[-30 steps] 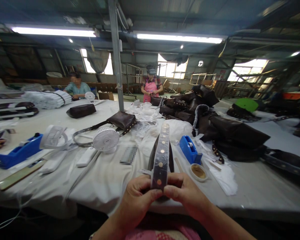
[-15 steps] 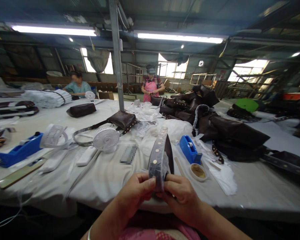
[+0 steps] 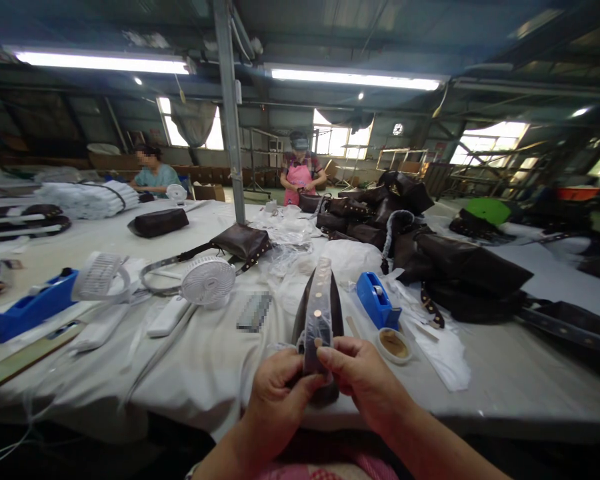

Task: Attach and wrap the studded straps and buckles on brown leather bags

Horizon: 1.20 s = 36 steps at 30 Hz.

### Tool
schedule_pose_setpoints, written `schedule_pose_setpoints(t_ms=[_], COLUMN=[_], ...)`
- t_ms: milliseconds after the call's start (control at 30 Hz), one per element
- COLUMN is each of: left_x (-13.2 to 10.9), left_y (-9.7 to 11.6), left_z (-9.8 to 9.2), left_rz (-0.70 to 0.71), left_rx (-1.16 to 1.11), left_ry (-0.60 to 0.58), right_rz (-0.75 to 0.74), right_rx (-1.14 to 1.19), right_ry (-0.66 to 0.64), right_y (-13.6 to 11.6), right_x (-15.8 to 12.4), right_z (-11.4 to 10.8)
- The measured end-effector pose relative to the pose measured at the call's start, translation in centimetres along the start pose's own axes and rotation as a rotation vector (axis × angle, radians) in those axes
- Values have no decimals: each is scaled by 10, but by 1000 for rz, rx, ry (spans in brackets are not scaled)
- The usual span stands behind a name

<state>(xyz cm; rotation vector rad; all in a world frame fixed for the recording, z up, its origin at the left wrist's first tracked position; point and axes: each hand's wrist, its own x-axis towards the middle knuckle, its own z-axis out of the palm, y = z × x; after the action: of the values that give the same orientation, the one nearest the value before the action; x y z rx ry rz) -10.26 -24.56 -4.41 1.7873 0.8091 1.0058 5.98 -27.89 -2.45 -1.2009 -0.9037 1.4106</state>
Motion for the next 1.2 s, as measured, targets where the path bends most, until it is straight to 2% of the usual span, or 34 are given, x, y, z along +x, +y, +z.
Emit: schedule_pose_setpoints(t_ms=[67,133,233,333,400,467,533,633,700,767,833,933,1000,1067,1200], left_x=[2,8,24,43,53,60,62,62,60,59,61,73,89,108,143], left_y=[-1,-2,-3,-5,-6,-7,-8,-6,-4,-3,-4,-12,-21,-29,-37], left_z=[-1,-7,-18,-22,-20,-16,-13,-8,-5,-4,-7,-17,-24,-28,-23], left_rz=[4,-59,-265,-529,-632,-633,-565,-378,-234,-119,-63,-131,-249,-350,-414], left_rx=[10,-144,-539,-794,-875,-907,-839,-548,-329,-150,-56,-247,-496,-651,-627], left_ry=[-7,-79,-189,-263,-258,-200,-136,-65,-35,3,19,-107,-193,-217,-209], right_rz=[-46,-152,-380,-633,-747,-774,-684,-330,-106,-5,-4,-150,-299,-450,-776], right_rx=[6,-68,-345,-596,-697,-732,-640,-254,-28,70,85,-6,-172,-387,-830], right_ry=[28,11,3,-13,-4,11,-31,-132,-133,-72,-10,-10,-19,25,121], right_y=[0,-2,-5,-2,1,1,-2,-10,-14,-17,-19,-22,-22,-19,-8], right_x=[1,2,4,11,16,21,26,37,47,56,63,70,77,85,105], right_z=[3,4,1,-3,-7,-11,-17,-23,-24,-22,-17,-13,-15,-19,-31])
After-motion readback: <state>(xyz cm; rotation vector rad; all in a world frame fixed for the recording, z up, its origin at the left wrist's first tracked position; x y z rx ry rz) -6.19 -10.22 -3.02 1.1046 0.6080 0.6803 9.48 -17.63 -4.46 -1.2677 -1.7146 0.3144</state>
